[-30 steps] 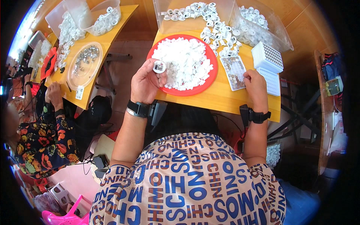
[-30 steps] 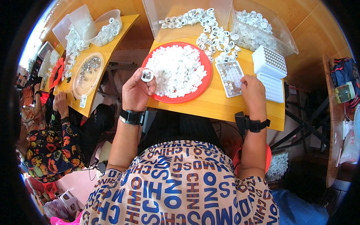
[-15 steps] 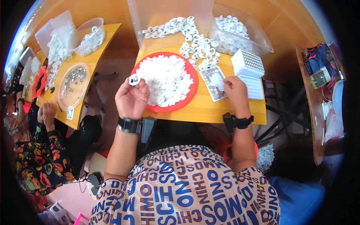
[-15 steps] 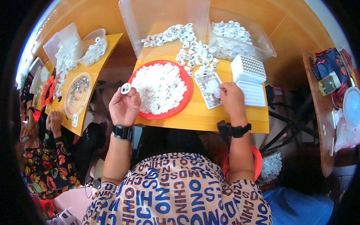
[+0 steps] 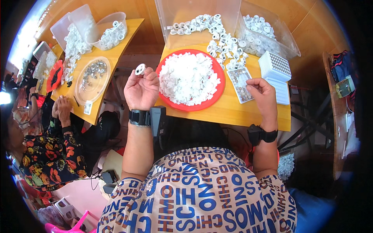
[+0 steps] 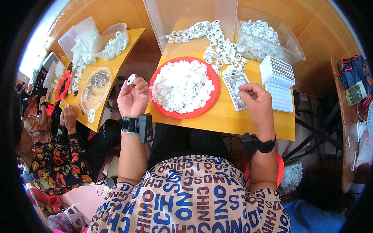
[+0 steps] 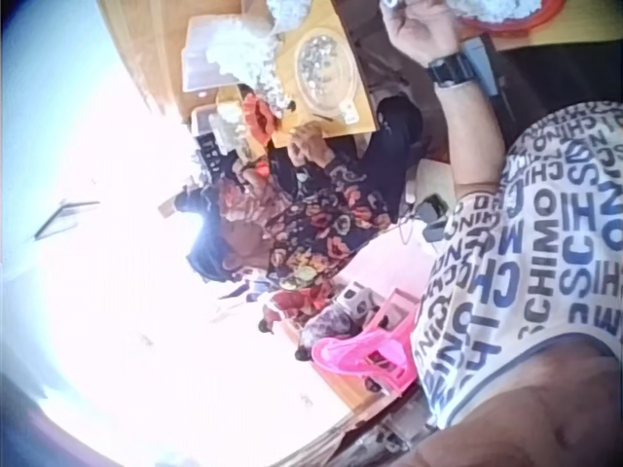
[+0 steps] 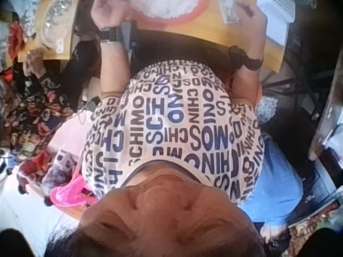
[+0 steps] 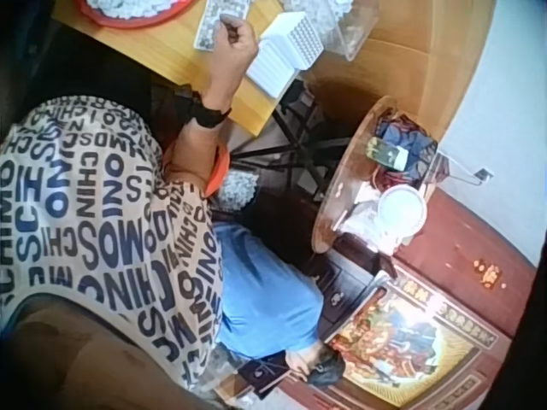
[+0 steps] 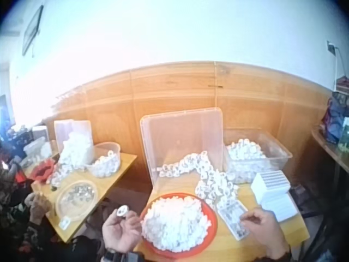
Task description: Assembling small plastic and metal electronic components by hand at a workstation.
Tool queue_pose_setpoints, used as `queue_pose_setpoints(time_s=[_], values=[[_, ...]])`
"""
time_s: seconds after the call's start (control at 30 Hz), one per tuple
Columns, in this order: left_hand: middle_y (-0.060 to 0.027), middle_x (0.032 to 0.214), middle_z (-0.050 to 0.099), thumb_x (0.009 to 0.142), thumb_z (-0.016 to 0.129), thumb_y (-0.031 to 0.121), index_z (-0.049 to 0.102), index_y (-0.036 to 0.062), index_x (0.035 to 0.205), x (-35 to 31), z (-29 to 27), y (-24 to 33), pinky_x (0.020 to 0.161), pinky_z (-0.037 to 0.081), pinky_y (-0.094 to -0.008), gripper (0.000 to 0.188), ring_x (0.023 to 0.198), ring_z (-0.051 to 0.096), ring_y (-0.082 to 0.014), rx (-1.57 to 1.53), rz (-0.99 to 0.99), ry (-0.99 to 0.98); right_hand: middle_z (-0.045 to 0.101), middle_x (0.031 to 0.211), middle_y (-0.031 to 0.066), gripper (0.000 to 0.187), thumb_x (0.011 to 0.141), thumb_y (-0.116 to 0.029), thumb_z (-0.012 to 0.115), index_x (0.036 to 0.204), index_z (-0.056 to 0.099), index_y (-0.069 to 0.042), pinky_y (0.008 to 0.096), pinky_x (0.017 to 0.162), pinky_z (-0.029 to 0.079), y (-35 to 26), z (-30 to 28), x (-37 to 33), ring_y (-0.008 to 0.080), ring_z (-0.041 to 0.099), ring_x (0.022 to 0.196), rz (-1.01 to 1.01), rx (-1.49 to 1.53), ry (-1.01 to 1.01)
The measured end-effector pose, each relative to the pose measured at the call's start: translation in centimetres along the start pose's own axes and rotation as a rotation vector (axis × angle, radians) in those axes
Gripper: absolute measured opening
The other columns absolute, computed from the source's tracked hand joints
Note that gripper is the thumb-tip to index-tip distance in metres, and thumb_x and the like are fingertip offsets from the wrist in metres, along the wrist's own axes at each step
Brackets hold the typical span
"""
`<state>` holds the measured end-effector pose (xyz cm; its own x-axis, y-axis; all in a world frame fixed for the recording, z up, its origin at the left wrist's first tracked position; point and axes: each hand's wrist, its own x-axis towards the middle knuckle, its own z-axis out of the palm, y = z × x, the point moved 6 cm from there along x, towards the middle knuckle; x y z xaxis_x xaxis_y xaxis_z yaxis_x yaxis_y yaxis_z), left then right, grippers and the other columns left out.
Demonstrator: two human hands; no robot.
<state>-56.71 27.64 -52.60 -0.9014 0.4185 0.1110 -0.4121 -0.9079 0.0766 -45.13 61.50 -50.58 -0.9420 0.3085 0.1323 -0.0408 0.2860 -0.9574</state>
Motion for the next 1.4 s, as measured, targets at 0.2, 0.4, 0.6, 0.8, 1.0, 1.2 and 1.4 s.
queue_pose_setpoints(time_s=[0.2,0.4,0.6,0.8,1.0,1.2,1.4], values=[[-0.0125,0.090,0.055,0.096,0.045,0.022,0.055,-0.0021,0.104,-0.4,0.4,0.9,0.070,0.043,-0.0318,0.026,0.079,0.050,-0.0208,0.102,0.060,-0.023,0.064,0.081,-0.0016,0.009,0.084,-0.002,0.065,0.093,0.065,-0.001,0.0195,0.066,0.046,-1.8,2.2,-0.8,0.0034,0.056,0.073,0.032,0.121,-0.060],[-0.0122,0.096,0.063,0.097,0.050,0.024,0.053,0.0009,0.109,-2.3,4.2,-3.9,0.080,0.052,-0.0331,0.026,0.090,0.063,-0.0223,0.474,0.057,-0.033,0.063,0.080,0.0006,0.011,0.081,0.003,0.065,0.092,0.064,-0.002,0.0223,0.070,0.047,-8.0,6.5,-1.6,0.0068,0.057,0.073,-0.267,0.093,-0.040],[-0.0085,0.086,0.061,0.096,0.050,0.026,0.052,0.0040,0.103,-3.2,4.5,-7.4,0.063,0.049,-0.0266,0.023,0.071,0.060,-0.0170,0.610,-0.058,0.028,0.064,0.081,0.0079,0.018,0.075,0.006,0.067,0.090,0.063,-0.003,0.0295,0.066,0.050,-13.3,10.3,-2.3,0.0209,0.063,0.074,-0.683,-0.079,-0.043],[-0.0061,0.080,0.060,0.096,0.051,0.026,0.052,0.0041,0.100,-3.3,4.4,-8.3,0.060,0.046,-0.0240,0.022,0.066,0.057,-0.0124,0.686,-0.107,0.028,0.064,0.081,0.0092,0.018,0.074,0.005,0.067,0.088,0.062,-0.004,0.0353,0.064,0.049,-12.6,11.9,-3.1,0.0274,0.062,0.075,-0.758,-0.204,-0.038],[-0.0048,0.079,0.058,0.096,0.052,0.025,0.053,0.0045,0.099,-3.5,4.3,-8.4,0.059,0.044,-0.0224,0.020,0.064,0.054,-0.0106,0.776,-0.073,0.055,0.063,0.081,0.0089,0.020,0.073,0.006,0.066,0.090,0.061,-0.005,0.0363,0.066,0.049,-12.4,12.3,-3.3,0.0272,0.061,0.075,-0.810,-0.293,-0.026],[-0.0038,0.078,0.058,0.096,0.051,0.023,0.053,0.0055,0.096,-3.7,4.2,-8.5,0.059,0.042,-0.0213,0.017,0.063,0.053,-0.0094,0.812,-0.088,0.105,0.061,0.080,0.0083,0.020,0.072,0.005,0.067,0.088,0.059,-0.005,0.0364,0.065,0.048,-12.1,12.5,-3.7,0.0270,0.060,0.074,-0.823,-0.325,-0.026],[-0.0015,0.075,0.058,0.096,0.051,0.021,0.053,0.0082,0.093,-3.7,3.9,-8.4,0.057,0.041,-0.0199,0.014,0.062,0.052,-0.0078,0.878,-0.106,0.133,0.060,0.079,0.0081,0.018,0.072,0.005,0.066,0.085,0.058,-0.005,0.0360,0.065,0.048,-12.1,12.6,-3.8,0.0266,0.059,0.075,-0.811,-0.337,-0.061]])
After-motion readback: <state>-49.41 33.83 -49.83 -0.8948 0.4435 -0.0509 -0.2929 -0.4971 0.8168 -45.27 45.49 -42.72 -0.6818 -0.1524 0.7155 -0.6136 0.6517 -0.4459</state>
